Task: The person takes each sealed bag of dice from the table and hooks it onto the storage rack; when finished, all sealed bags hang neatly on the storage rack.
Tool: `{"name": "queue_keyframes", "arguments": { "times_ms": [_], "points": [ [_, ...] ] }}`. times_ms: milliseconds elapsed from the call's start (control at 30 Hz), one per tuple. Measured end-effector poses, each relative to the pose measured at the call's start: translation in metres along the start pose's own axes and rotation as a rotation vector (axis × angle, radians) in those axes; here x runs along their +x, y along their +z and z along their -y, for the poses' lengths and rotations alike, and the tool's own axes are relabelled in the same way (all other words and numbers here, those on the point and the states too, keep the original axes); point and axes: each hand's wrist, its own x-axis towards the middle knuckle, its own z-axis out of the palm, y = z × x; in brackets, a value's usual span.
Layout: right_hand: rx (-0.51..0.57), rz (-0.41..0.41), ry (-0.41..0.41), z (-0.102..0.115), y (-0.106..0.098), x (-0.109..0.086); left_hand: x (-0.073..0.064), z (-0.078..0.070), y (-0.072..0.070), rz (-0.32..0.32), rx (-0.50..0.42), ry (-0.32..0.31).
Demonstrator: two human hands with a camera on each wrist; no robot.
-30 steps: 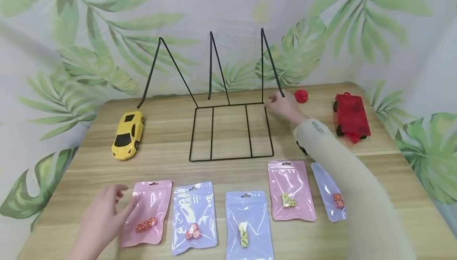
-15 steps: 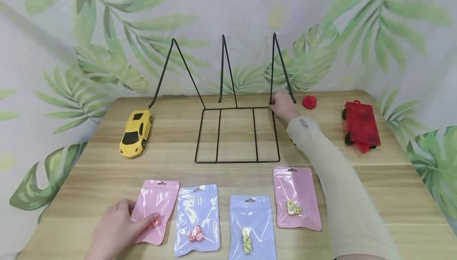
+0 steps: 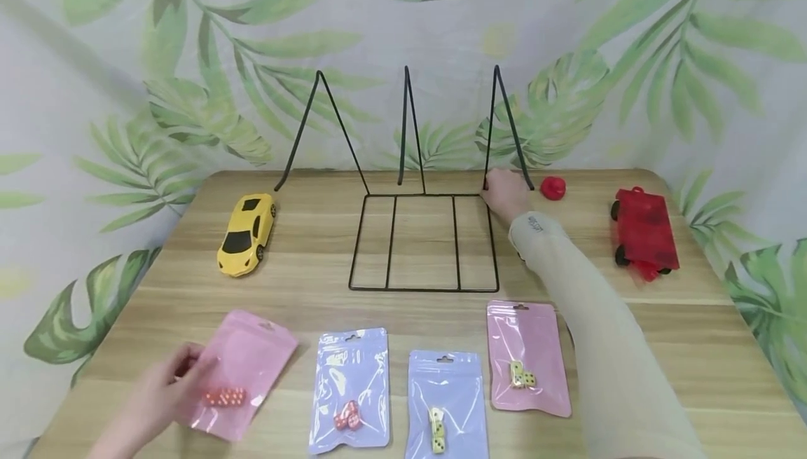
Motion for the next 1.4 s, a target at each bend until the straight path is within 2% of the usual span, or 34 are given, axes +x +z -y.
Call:
{"name": "queue_keyframes", "arguments": {
  "times_ms": [133,200,233,300,333,433,467,567,700,800,900,1200,1400],
  "points": [
    [0.024,0.0,0.013,-0.001,-0.001,-0.003,-0.006,-0.013,-0.024,-0.199,-0.086,0.188],
    [0.028,-0.005,0.017,-0.001,-0.001,-0.003,-0.006,-0.027,-0.03,-0.293,-0.15,0.281],
    [0.03,-0.008,0.017,-0.001,0.0,-0.003,-0.005,-0.036,-0.032,-0.323,-0.211,0.325],
    [0.02,-0.015,0.011,-0.001,0.001,-0.002,-0.002,-0.056,-0.032,-0.329,-0.4,0.428],
    [0.012,-0.017,0.01,-0.001,0.001,-0.001,0.0,-0.067,-0.031,-0.313,-0.494,0.483],
    [-0.001,-0.025,0.016,0.001,0.001,-0.001,0.012,-0.097,-0.026,-0.238,-0.7,0.605],
    [-0.004,-0.029,0.019,0.001,0.001,-0.001,0.017,-0.106,-0.024,-0.214,-0.735,0.621],
    [-0.004,-0.031,0.032,0.002,0.0,-0.002,0.034,-0.128,-0.02,-0.196,-0.744,0.612],
    [-0.001,-0.02,0.035,0.003,-0.001,-0.003,0.048,-0.142,-0.018,-0.188,-0.781,0.511],
    [-0.003,-0.013,0.032,0.004,-0.001,-0.003,0.053,-0.144,-0.018,-0.182,-0.813,0.419],
    [-0.003,-0.015,0.03,0.005,0.0,-0.002,0.055,-0.144,-0.02,-0.179,-0.834,0.373],
    [0.003,-0.035,0.027,0.005,0.001,-0.003,0.065,-0.146,-0.02,-0.153,-0.816,0.336],
    [0.012,-0.035,0.021,0.004,0.004,-0.002,0.086,-0.155,-0.019,-0.158,-0.8,0.303]
  ]
}}
